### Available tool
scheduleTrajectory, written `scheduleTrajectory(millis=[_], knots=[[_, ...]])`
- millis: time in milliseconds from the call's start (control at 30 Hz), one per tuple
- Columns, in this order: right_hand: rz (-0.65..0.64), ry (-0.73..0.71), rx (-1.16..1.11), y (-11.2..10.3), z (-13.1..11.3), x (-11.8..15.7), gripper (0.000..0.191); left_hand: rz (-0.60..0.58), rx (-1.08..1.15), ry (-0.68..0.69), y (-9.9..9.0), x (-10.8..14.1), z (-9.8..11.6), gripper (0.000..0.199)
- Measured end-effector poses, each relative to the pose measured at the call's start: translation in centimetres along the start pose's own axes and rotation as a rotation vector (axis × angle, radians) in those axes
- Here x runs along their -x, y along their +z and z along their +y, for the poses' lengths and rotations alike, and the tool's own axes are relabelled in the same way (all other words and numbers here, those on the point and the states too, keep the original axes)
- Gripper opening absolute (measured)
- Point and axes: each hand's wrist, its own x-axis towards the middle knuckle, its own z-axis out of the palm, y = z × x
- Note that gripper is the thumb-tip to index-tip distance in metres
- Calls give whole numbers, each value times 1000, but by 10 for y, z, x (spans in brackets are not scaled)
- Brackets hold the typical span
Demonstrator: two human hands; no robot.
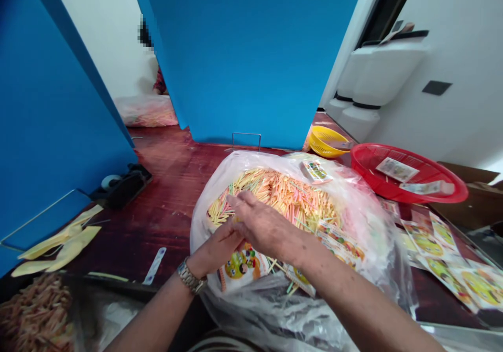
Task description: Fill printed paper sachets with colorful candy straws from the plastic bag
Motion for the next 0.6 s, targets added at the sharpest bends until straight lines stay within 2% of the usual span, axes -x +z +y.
scheduleTrajectory(millis=[67,100,167,200,233,300,367,433,500,600], knots=[[-161,-42,-7,0,-3,0,15,-88,-14,-14,1,-1,1,29],[-181,-43,-23,2,-3,1,14,-130,13,-38,2,-1,2,29],[-115,-10,-59,5,0,6,15,-176,45,-72,3,-2,3,26],[-65,18,-63,6,4,11,18,-161,1,-71,2,-2,5,24],[-24,53,-42,6,9,16,20,-113,-109,-61,0,-1,6,26],[-21,128,63,6,21,30,22,23,-494,-18,-3,3,10,33],[-136,192,167,9,31,45,20,64,-912,-11,-6,8,12,33],[-268,220,201,12,37,57,19,25,-1182,-46,-5,12,11,32],[-282,229,182,13,37,63,20,4,-1274,-85,-4,12,8,29],[-94,210,83,9,30,60,22,-18,-1238,-80,-6,7,3,16]])
